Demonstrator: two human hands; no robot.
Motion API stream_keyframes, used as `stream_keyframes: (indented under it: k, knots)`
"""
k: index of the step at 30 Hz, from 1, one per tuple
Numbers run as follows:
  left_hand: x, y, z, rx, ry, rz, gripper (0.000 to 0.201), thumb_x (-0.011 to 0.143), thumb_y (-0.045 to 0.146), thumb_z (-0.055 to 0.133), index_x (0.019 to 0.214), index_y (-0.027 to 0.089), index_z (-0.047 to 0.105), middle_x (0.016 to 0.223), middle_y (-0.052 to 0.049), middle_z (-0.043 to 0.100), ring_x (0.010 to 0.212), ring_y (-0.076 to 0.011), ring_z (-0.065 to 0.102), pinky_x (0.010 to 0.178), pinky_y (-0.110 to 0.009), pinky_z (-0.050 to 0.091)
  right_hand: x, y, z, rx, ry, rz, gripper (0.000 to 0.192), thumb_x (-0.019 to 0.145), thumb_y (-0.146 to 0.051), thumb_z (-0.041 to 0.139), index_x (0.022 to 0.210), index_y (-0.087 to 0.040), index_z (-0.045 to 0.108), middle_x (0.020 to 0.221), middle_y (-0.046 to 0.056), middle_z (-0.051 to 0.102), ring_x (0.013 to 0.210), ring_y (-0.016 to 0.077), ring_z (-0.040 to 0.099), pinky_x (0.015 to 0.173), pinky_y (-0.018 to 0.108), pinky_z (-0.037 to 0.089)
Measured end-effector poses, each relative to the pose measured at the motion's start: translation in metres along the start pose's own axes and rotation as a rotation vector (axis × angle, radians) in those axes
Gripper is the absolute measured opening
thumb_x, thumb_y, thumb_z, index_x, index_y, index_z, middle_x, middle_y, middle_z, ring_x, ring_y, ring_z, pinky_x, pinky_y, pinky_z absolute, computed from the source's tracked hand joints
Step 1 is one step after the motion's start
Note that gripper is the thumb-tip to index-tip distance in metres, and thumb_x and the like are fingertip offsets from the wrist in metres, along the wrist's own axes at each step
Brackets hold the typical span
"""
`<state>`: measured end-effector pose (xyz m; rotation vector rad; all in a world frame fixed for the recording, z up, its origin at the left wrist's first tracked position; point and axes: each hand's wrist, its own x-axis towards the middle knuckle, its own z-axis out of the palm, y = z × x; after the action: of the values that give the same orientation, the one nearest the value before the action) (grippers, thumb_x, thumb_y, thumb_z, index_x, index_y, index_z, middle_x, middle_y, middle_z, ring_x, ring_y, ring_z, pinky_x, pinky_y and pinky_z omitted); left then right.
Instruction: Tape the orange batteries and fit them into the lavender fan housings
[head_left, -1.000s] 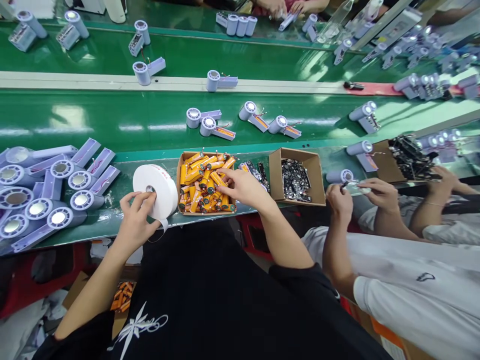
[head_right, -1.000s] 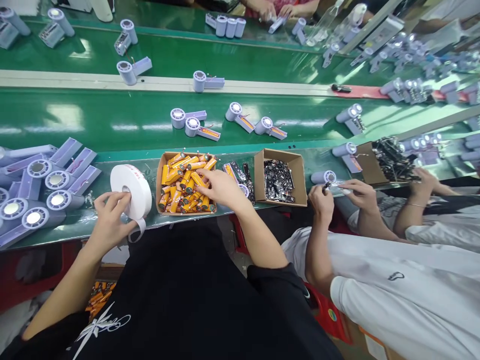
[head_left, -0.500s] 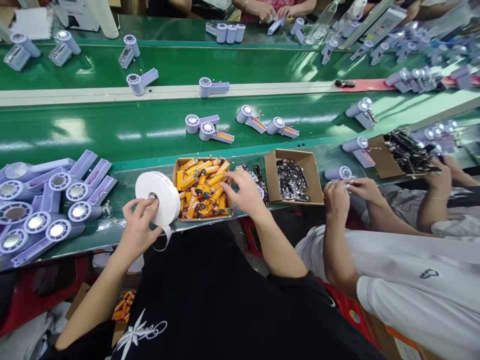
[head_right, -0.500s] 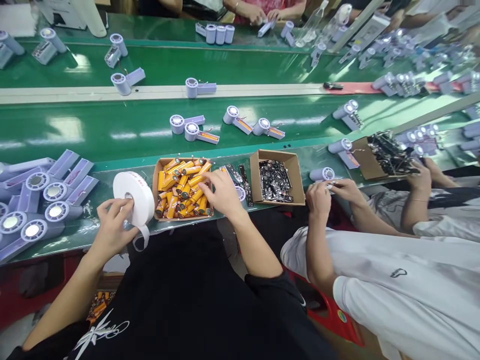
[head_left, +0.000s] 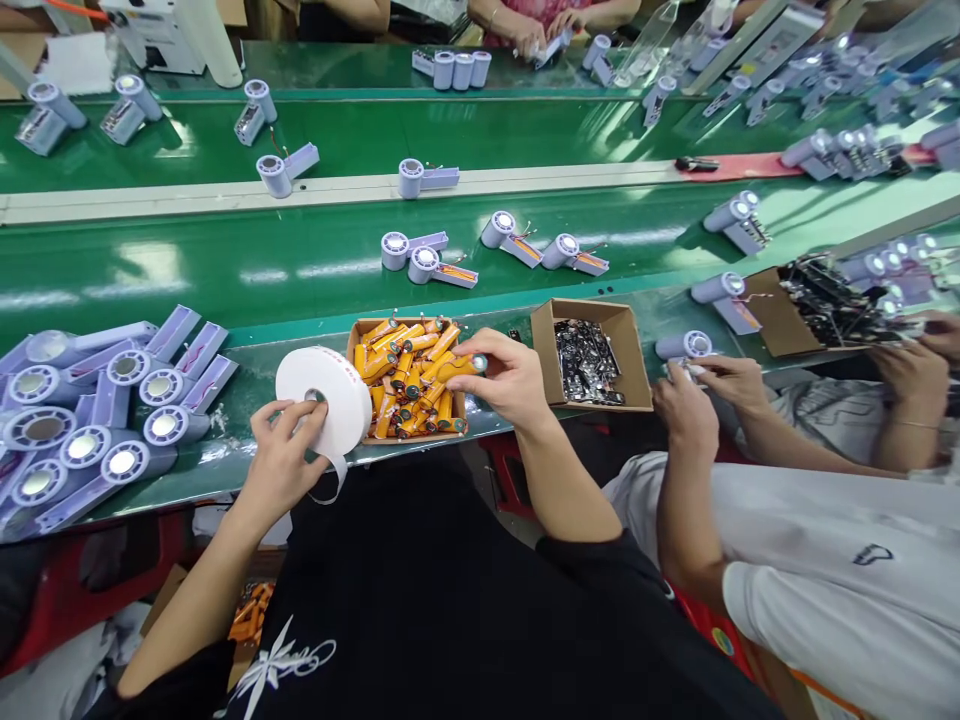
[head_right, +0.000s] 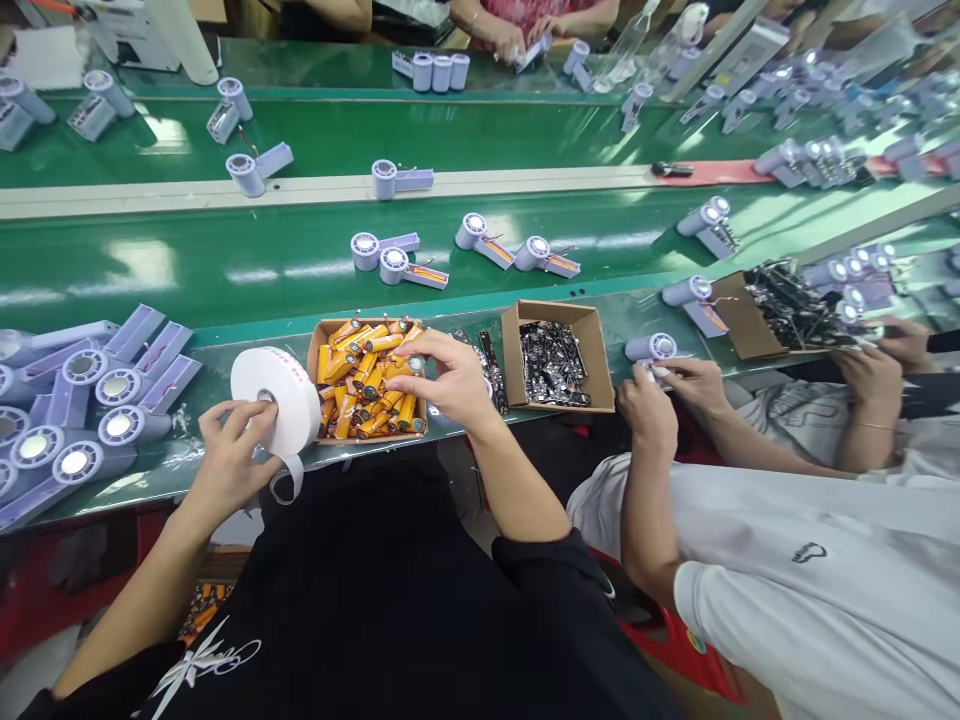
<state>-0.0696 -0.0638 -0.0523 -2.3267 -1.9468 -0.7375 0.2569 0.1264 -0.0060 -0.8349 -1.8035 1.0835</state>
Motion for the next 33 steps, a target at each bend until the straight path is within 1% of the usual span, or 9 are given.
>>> stream_keyframes:
  k: [5,8,10,15,19,23,28,30,33]
  knots:
    - [0.004,0.005,-0.006,0.014,0.006,0.025,0.063,0.085,0.008,0.071,0.145,0.025,0.066,0.134,-0.015,0.074,0.134,-0.039,0.054,0.116,-0.056,0.043,-0.01,-0.011,0.035,0.377,0.115,0.116,0.053,0.084,-0.068,0.092,0.12,-0.031,0.08,0.118,0.006,0.081,0.114,0.0267,0.078,0.105,0.047,0.066]
    - [0.005,0.009,-0.009,0.02,0.015,0.043,0.063,0.085,0.008,0.071,0.145,0.025,0.067,0.133,-0.015,0.074,0.134,-0.0388,0.054,0.116,-0.056,0.044,-0.014,-0.011,0.047,0.535,0.109,0.262,0.067,0.088,-0.068,0.087,0.141,-0.033,0.068,0.124,0.007,0.083,0.113,0.0266,0.082,0.1,0.046,0.07]
    - [0.005,0.012,-0.013,0.044,0.014,0.046,0.064,0.085,0.007,0.071,0.146,0.025,0.067,0.132,-0.015,0.075,0.134,-0.0392,0.054,0.114,-0.056,0.045,-0.016,-0.013,0.05,0.554,0.075,0.299,0.068,0.089,-0.068,0.085,0.143,-0.031,0.065,0.126,0.009,0.084,0.116,0.0281,0.083,0.1,0.048,0.071]
    - [0.008,0.02,-0.028,0.119,0.005,0.13,0.066,0.089,0.005,0.07,0.151,0.027,0.066,0.132,-0.013,0.077,0.13,-0.0355,0.056,0.111,-0.051,0.047,-0.019,-0.026,0.048,0.387,-0.004,0.262,0.063,0.096,-0.074,0.076,0.14,-0.03,0.075,0.142,0.01,0.081,0.132,0.0307,0.079,0.113,0.051,0.067]
    - [0.009,0.022,-0.035,0.176,-0.014,0.183,0.069,0.091,0.003,0.067,0.156,0.028,0.065,0.131,-0.011,0.08,0.129,-0.0337,0.057,0.112,-0.051,0.045,-0.02,-0.04,0.038,0.1,-0.119,0.1,0.045,0.107,-0.057,0.07,0.141,-0.03,0.08,0.141,0.007,0.083,0.134,0.0293,0.079,0.12,0.049,0.063]
    - [0.006,0.022,-0.033,0.18,-0.068,0.127,0.072,0.091,0.006,0.067,0.159,0.031,0.064,0.138,-0.01,0.079,0.125,-0.0344,0.059,0.112,-0.054,0.043,-0.027,-0.048,0.038,-0.082,-0.137,-0.006,0.038,0.111,-0.04,0.063,0.145,-0.032,0.078,0.14,0.005,0.084,0.131,0.0282,0.08,0.119,0.048,0.063]
    - [0.006,0.03,-0.03,0.117,-0.027,0.019,0.075,0.09,0.008,0.07,0.16,0.033,0.065,0.141,-0.008,0.078,0.115,-0.0332,0.057,0.114,-0.055,0.041,-0.046,-0.045,0.062,-0.098,-0.128,0.061,0.043,0.113,-0.04,0.055,0.152,-0.031,0.071,0.14,0.007,0.082,0.128,0.0276,0.08,0.118,0.045,0.063]
    - [0.008,0.034,-0.031,0.155,0.008,0.018,0.072,0.091,0.008,0.071,0.158,0.034,0.066,0.138,-0.007,0.08,0.112,-0.0331,0.054,0.115,-0.055,0.041,-0.047,-0.04,0.067,-0.078,-0.179,0.115,0.047,0.112,-0.042,0.06,0.157,-0.029,0.066,0.129,0.009,0.084,0.116,0.0268,0.082,0.11,0.042,0.065]
    - [0.014,0.04,-0.034,0.242,0.018,0.039,0.064,0.095,0.014,0.074,0.155,0.035,0.067,0.133,-0.005,0.081,0.111,-0.0343,0.052,0.117,-0.059,0.036,-0.044,-0.034,0.068,-0.033,-0.255,0.197,0.051,0.109,-0.044,0.067,0.156,-0.027,0.061,0.092,0.002,0.079,0.084,0.0216,0.078,0.09,0.037,0.068]
